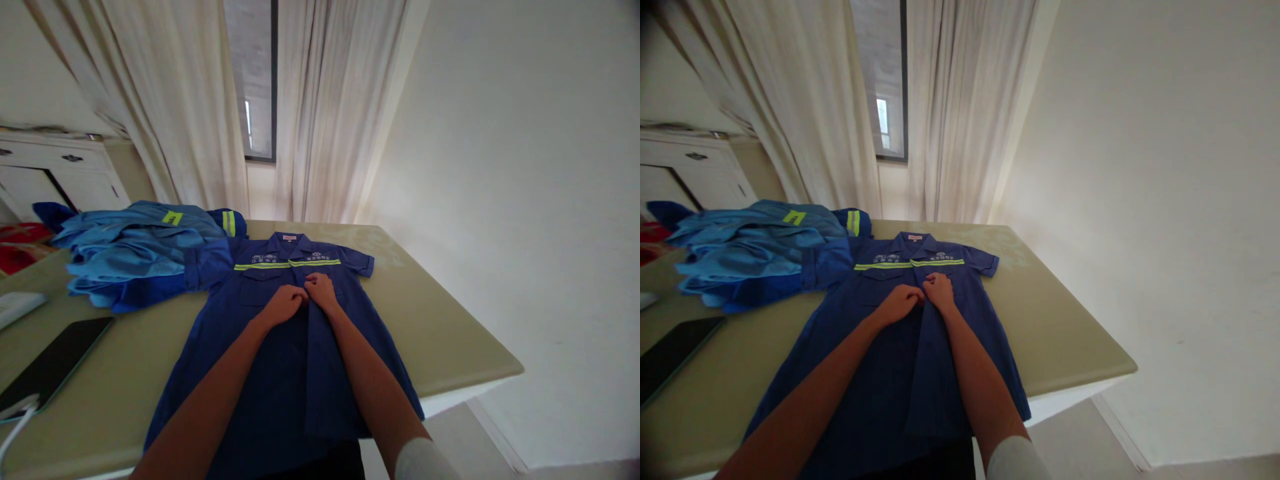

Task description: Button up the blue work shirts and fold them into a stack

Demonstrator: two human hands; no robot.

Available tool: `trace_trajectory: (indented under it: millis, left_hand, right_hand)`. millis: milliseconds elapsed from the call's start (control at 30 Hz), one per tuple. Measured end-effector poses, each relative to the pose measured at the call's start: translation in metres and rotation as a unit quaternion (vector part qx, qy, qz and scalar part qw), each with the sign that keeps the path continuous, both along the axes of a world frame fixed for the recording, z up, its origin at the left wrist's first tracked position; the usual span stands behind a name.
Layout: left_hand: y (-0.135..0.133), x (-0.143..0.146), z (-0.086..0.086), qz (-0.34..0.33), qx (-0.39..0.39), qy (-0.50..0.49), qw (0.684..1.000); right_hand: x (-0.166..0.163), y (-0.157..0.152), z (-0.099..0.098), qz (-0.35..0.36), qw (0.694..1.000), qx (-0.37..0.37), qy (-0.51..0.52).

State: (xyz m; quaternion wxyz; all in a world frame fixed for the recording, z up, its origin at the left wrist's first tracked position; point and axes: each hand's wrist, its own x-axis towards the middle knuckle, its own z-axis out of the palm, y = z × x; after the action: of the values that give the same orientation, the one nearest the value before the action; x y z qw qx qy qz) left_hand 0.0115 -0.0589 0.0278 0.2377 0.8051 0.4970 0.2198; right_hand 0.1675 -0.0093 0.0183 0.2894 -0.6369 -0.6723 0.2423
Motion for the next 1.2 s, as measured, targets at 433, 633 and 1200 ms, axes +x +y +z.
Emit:
trace_trajectory:
  millis: [433,633,1200]
  left_hand:
    - [0.012,-0.015,-0.026,0.18,0.076,0.022,0.98]
    - [0.007,-0.012,-0.021,0.146,0.149,0.074,0.975]
    - [0.009,-0.011,-0.027,0.156,0.153,0.055,0.974]
  right_hand:
    - [-0.004,-0.006,-0.003,0.098,0.995,0.021,0.026]
    - [-0.013,-0.021,0.002,0.089,0.989,0.072,-0.098]
    - [-0.015,-0.019,0.001,0.12,0.991,0.057,0.029]
